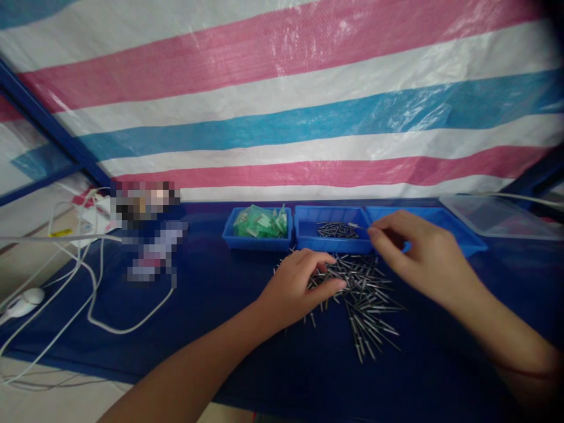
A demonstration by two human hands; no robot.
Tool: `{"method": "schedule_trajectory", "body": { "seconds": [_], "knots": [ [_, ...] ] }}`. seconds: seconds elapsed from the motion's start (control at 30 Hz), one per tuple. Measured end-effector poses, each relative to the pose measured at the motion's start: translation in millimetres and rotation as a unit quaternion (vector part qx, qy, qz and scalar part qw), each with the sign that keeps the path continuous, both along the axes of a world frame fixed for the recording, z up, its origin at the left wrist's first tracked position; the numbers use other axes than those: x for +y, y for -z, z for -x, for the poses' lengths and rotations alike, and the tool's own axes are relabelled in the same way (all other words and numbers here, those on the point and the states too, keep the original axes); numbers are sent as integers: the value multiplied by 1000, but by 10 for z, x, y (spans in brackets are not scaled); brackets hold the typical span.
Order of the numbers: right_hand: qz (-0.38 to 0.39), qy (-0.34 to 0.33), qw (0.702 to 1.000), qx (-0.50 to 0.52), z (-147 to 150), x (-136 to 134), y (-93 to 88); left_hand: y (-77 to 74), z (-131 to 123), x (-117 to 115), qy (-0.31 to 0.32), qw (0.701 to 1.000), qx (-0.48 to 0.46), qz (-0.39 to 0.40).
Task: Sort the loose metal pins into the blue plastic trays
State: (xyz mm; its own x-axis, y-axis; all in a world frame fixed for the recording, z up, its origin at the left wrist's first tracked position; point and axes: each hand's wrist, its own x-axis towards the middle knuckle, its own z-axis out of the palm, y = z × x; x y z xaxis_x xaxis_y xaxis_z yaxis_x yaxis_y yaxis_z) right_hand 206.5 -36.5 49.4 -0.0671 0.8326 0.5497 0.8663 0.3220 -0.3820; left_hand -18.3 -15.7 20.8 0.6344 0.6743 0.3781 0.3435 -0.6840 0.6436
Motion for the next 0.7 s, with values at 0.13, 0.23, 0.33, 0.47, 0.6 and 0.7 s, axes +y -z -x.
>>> {"method": "schedule_trajectory", "body": {
  "seconds": [0.13, 0.23, 0.33, 0.47, 0.6, 0.7],
  "knots": [
    [-4, 223, 967, -125, -457, 133, 7, 24, -3, -14, 18, 991, 106, -76],
    [74, 308, 933, -168, -640, 187, 51, 28, -4, -16, 10, 986, 133, -95],
    [122, 322, 922, -179, -634, 202, 83, 13, -8, -40, 28, 984, 136, -111],
    [117, 281, 937, -169, -495, 196, 80, -1, -35, -155, 111, 972, 138, -157],
    [90, 232, 955, -160, -373, 167, 62, 40, -87, -284, 217, 937, 158, -226],
    [83, 206, 965, -138, -306, 135, 47, 98, -112, -307, 221, 928, 165, -250]
  ]
}}
